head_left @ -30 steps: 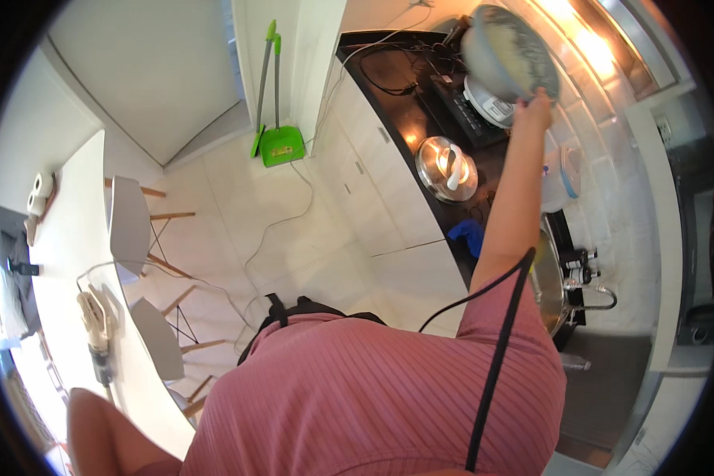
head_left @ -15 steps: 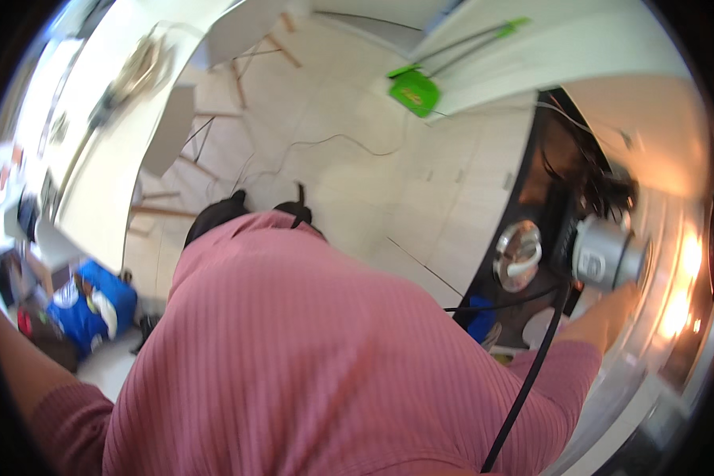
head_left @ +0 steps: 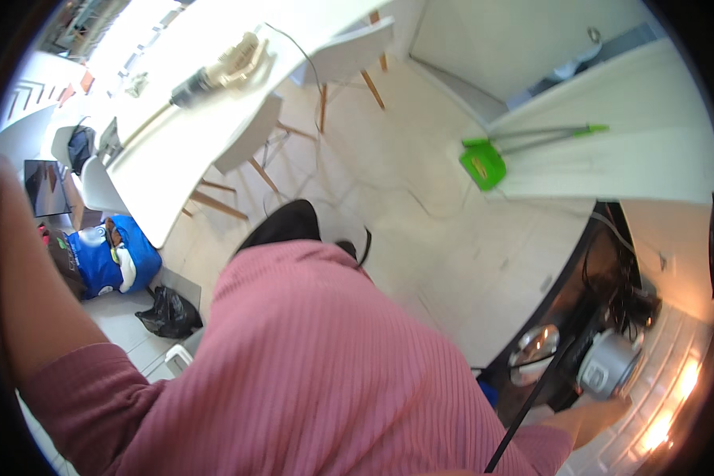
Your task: The person moves a vacuum and chairs away from a table, sprays the table surface with a bottle, and wipes the table with a cloth.
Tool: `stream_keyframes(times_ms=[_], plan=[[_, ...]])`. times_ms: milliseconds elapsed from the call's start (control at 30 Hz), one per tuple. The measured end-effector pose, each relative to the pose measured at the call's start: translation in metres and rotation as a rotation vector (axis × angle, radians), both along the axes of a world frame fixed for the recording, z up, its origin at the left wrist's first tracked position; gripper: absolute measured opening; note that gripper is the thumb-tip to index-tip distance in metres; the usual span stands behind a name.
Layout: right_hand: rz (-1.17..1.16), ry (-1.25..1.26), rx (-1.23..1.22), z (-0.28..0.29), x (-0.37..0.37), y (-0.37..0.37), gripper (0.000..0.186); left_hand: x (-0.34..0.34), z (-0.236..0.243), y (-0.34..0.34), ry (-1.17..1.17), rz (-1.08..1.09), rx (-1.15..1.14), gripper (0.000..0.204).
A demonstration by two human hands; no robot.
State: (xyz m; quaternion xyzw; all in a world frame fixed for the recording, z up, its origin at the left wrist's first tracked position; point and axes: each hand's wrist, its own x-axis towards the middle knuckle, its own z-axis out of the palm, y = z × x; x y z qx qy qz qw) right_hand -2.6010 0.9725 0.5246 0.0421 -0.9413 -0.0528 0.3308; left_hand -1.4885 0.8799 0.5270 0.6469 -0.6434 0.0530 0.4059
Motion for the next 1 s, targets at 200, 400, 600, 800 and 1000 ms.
stream_keyframes(times_ms=[200,400,600,800,1000], plan=[[0.003,0.260,-0.333,0.018,0.080,-0.084,0.058,0.204,0.034,0.001,0.060,0.605,-0.393,0.026],[0.561,0.413,-0.548,0.002,0.257,-0.276,0.067,0.351,-0.070,-0.009,0.281,0.974,-0.408,0.025],[1.499,0.108,-0.321,-0.114,0.548,-0.452,0.065,0.207,-0.336,-0.147,1.493,0.660,0.280,0.040],[1.713,-0.586,-0.284,-0.135,0.729,-0.577,0.062,0.167,-0.409,-0.277,2.199,0.704,-0.285,0.014],[2.164,-0.954,-0.029,-0.157,0.816,-0.663,0.051,0.140,-0.370,-0.270,1.885,0.802,-0.744,0.028]])
